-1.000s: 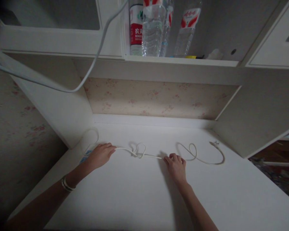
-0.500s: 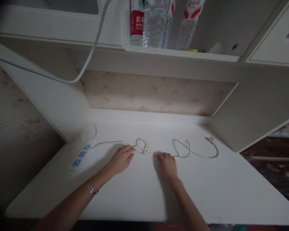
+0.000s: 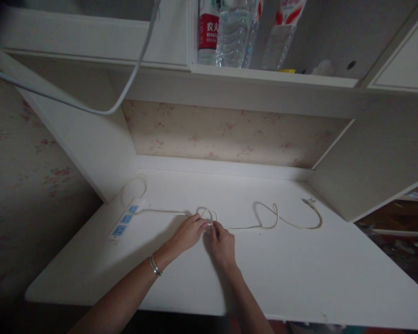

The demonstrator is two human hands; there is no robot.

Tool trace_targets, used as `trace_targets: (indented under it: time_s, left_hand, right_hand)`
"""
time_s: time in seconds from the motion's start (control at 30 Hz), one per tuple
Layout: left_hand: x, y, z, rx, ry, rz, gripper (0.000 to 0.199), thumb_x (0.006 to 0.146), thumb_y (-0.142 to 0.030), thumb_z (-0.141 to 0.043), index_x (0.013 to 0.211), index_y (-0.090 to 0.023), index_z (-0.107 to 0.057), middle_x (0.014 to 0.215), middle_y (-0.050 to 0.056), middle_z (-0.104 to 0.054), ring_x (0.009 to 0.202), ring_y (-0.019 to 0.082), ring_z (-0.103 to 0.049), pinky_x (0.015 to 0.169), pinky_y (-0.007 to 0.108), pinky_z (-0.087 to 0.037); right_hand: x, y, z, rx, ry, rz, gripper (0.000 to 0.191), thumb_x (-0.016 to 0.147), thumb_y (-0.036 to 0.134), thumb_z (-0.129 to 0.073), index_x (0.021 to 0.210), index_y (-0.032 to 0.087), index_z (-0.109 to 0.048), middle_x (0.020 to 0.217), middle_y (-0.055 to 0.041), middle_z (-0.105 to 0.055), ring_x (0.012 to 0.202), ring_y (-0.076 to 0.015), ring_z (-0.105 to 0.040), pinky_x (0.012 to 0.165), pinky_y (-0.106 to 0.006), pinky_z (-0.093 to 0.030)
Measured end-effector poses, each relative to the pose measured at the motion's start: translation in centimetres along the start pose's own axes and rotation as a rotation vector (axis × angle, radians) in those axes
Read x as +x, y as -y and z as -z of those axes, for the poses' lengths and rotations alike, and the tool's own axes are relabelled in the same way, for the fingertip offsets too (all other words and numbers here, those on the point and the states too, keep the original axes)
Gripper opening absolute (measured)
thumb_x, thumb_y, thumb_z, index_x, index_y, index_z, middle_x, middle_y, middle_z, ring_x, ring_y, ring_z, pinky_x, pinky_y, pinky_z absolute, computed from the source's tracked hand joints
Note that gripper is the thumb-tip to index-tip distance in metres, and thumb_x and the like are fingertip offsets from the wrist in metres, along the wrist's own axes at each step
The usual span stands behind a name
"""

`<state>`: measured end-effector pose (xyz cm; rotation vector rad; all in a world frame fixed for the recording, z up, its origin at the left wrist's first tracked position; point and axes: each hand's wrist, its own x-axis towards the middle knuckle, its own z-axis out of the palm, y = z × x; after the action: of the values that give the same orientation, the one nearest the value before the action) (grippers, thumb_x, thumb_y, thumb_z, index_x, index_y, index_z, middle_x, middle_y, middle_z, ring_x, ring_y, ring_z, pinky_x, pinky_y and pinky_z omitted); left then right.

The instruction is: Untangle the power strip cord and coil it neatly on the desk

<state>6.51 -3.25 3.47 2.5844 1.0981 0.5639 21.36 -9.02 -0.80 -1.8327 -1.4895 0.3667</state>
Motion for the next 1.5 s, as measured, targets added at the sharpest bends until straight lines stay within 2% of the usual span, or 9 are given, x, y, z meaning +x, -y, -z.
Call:
trace_targets:
  time_s: [0.27,0.57,0.7,0.87,1.03,1.1,1.2,1.3,1.5]
  left_hand:
    - [-2.3,2.0,1.1,-0.499,-0.231,0.261,0.029,0.094,-0.029,-0.038,0.081,-0.017,-0.061,0.086,0.006,-0.06,0.087,0.019,-0.056,0.081,0.032,-0.044]
    - [-5.4,3.5,2.6,-1.277,0.052,0.387,0.041,0.088,-0.052,-0.045,0.065,-0.019,-0.045,0.084,0.005,-0.065,0.106,0.022,-0.058,0.095,0.035,-0.037]
    - [-5.7,3.2,3.2,-1.08,0.152,0.45,0.06,0.089,-0.064,-0.026,0.052,-0.019,-0.041,0.073,0.005,-0.065,0.101,0.023,-0.061,0.091,0.034,-0.037]
    - [-4.9,2.6,4.4,-0.577,0.29,0.434,0.058,0.085,-0.063,-0.038,0.059,-0.017,-0.061,0.064,0.004,-0.065,0.069,0.022,-0.062,0.068,0.03,-0.039]
    - [-3.1,0.2,5.4,-0.309,0.12,0.332,0.05,0.091,-0.053,-0.034,0.075,-0.019,-0.067,0.068,0.005,-0.068,0.066,0.019,-0.061,0.062,0.027,-0.038]
    - [-2.3,-1.5,5.3,-0.375,0.145,0.346,0.057,0.093,-0.056,-0.025,0.083,-0.019,-0.067,0.07,0.006,-0.069,0.064,0.019,-0.063,0.061,0.027,-0.04]
    - [-1.7,-4.2,4.4,-0.149,0.079,0.306,0.048,0.091,-0.056,-0.035,0.094,-0.02,-0.066,0.084,0.011,-0.071,0.076,0.025,-0.066,0.066,0.032,-0.043]
    - [-1.6,-6.1,3.2,-0.003,0.097,0.285,0.034,0.094,-0.039,-0.036,0.103,-0.02,-0.063,0.09,0.015,-0.071,0.079,0.026,-0.067,0.066,0.034,-0.044]
    - [-1.9,-5.3,3.2,-0.003,0.032,0.317,0.034,0.097,-0.034,-0.029,0.099,-0.021,-0.061,0.089,0.011,-0.07,0.077,0.023,-0.067,0.065,0.032,-0.043]
  right_hand:
    - [0.0,-1.1,1.3,0.173,-0.122,-0.127,0.053,0.09,0.053,-0.036,0.124,0.016,-0.052,0.092,-0.0088,-0.069,0.077,-0.0216,-0.063,0.069,-0.031,-0.046]
    - [1.5,-2.0,2.5,0.199,-0.182,-0.178,0.059,0.084,0.057,-0.043,0.112,0.012,-0.068,0.084,-0.011,-0.071,0.08,-0.0247,-0.064,0.069,-0.032,-0.049]
    - [1.5,-2.1,2.3,0.189,-0.136,-0.117,0.054,0.085,0.057,-0.044,0.107,0.015,-0.07,0.094,-0.0098,-0.072,0.086,-0.0235,-0.064,0.075,-0.03,-0.049]
    - [0.9,-2.6,1.6,0.197,-0.145,-0.065,0.051,0.089,0.055,-0.04,0.111,0.018,-0.067,0.11,-0.0091,-0.068,0.099,-0.0224,-0.062,0.085,-0.032,-0.048]
    - [0.5,-2.6,1.5,0.16,-0.161,0.017,0.048,0.091,0.052,-0.04,0.109,0.017,-0.067,0.108,-0.0112,-0.068,0.098,-0.0219,-0.061,0.088,-0.033,-0.047]
    - [0.3,-2.3,1.7,0.152,-0.153,0.067,0.045,0.092,0.05,-0.039,0.108,0.017,-0.067,0.105,-0.011,-0.068,0.095,-0.0211,-0.062,0.086,-0.032,-0.047]
    - [0.2,-2.1,1.9,0.17,-0.118,0.146,0.041,0.094,0.046,-0.04,0.107,0.018,-0.066,0.103,-0.0098,-0.068,0.094,-0.0199,-0.061,0.086,-0.031,-0.046]
    - [0.2,-2.1,1.8,0.2,-0.095,0.154,0.038,0.094,0.044,-0.041,0.106,0.018,-0.066,0.104,-0.0093,-0.068,0.096,-0.0196,-0.061,0.088,-0.031,-0.046]
    - [0.5,-2.0,1.7,0.286,-0.095,-0.042,0.044,0.091,0.05,-0.045,0.109,0.018,-0.067,0.109,-0.0073,-0.068,0.101,-0.0221,-0.061,0.092,-0.033,-0.045]
